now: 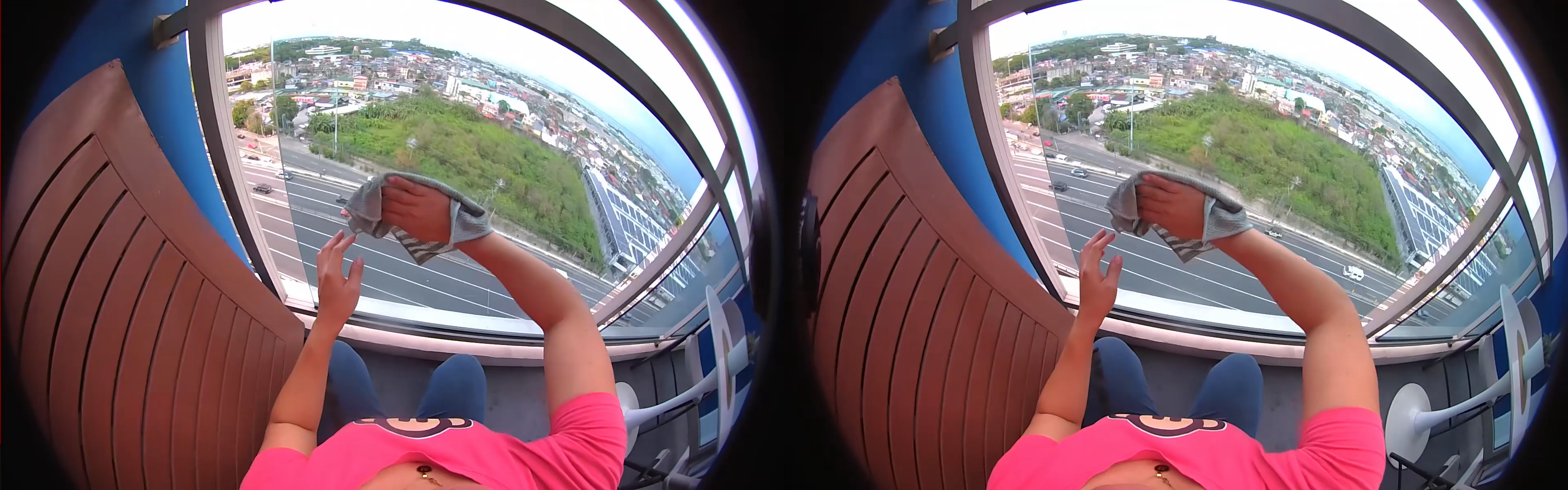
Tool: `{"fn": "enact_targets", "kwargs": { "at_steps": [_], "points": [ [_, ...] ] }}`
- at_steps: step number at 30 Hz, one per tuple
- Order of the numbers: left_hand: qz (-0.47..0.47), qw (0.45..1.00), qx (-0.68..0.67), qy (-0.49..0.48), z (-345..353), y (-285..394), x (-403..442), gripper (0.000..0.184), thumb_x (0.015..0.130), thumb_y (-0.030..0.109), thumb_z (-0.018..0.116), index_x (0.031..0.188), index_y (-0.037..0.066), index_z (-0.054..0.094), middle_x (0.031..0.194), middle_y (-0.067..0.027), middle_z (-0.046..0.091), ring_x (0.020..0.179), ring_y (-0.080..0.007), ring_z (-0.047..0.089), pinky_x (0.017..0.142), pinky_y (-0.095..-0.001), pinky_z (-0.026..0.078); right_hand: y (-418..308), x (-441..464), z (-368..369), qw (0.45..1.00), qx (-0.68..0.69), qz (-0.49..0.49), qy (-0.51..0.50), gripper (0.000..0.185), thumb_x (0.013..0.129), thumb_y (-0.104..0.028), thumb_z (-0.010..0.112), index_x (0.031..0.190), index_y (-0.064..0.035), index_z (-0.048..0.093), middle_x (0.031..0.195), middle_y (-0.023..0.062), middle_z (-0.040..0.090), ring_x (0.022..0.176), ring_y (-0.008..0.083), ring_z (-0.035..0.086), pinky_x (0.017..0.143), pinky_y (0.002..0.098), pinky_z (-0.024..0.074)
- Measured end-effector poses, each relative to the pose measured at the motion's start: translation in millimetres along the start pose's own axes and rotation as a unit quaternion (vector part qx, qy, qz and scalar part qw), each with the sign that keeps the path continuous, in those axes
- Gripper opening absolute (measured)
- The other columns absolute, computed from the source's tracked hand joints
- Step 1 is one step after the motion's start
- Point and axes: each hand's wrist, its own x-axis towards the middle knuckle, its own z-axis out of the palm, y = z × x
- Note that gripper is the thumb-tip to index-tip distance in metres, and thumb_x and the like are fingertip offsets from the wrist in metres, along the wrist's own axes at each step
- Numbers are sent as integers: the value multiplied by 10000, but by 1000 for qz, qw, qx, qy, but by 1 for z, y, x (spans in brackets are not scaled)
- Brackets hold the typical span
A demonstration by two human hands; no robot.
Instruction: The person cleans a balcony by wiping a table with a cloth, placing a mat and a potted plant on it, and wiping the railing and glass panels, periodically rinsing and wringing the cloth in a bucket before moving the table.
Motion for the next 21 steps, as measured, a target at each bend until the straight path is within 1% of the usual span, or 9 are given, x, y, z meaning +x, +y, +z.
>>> {"fn": "enact_targets", "kwargs": {
  "at_steps": [2,4,7,9,11,12,14,18,21],
  "points": [
    [2,1000,-2,7,-6,-1,-1,336,848,70,548,1183,54,526,1272,-147,467,1159,-284,443,933,-374,395,53,33,-61,994,-93,5,51,285,788,-152,552,1067,-101,581,1185,38,548,1178,222,457,1065,416,278],
    [2,1000,-15,13,-11,5,6,340,846,68,545,1186,53,523,1269,-144,468,1157,-284,444,932,-374,397,103,64,-119,971,-188,105,104,385,775,-186,559,1152,-108,540,1193,54,511,1210,227,408,1050,408,279],
    [12,1000,-13,12,-11,11,17,351,846,68,544,1195,53,514,1268,-140,469,1157,-278,442,929,-370,399,107,81,-108,942,-241,191,135,444,815,-248,548,1231,-105,492,1189,57,498,1231,231,381,1043,428,263],
    [11,999,-37,14,-4,9,19,358,824,69,557,1180,61,520,1252,-150,481,1148,-313,441,954,-389,361,66,77,-72,977,-121,143,102,442,820,-242,541,1231,-87,496,1236,71,502,1283,224,347,1077,410,228],
    [19,998,-55,6,1,4,16,391,807,68,566,1193,53,503,1239,-158,489,1137,-337,444,964,-406,345,23,62,-23,993,-112,4,45,407,763,-192,572,1158,-100,548,1226,55,522,1248,219,398,1107,375,225],
    [12,998,-61,5,0,4,13,401,807,67,566,1201,49,494,1236,-161,489,1135,-338,445,964,-406,346,14,63,-19,998,23,-49,37,363,741,-150,582,1100,-96,570,1218,45,525,1215,219,427,1112,368,230],
    [0,997,-74,5,-4,3,12,421,806,66,564,1217,40,476,1231,-166,491,1131,-340,448,963,-407,347,39,74,-16,997,-18,-69,-7,349,741,-144,590,1087,-102,565,1210,37,528,1191,216,442,1104,383,242],
    [20,999,-35,2,-9,1,16,429,839,57,548,1255,37,441,1237,-139,483,1105,-284,469,902,-351,411,119,158,-85,962,-208,41,173,404,752,-188,593,1146,-112,543,1213,64,520,1200,228,432,1066,397,268],
    [14,999,-41,4,-4,4,19,428,840,60,550,1253,38,441,1229,-141,487,1088,-281,479,896,-347,416,96,178,-66,946,-220,128,201,420,780,-203,565,1184,-94,529,1224,74,517,1211,235,427,1057,393,271]
  ]
}}
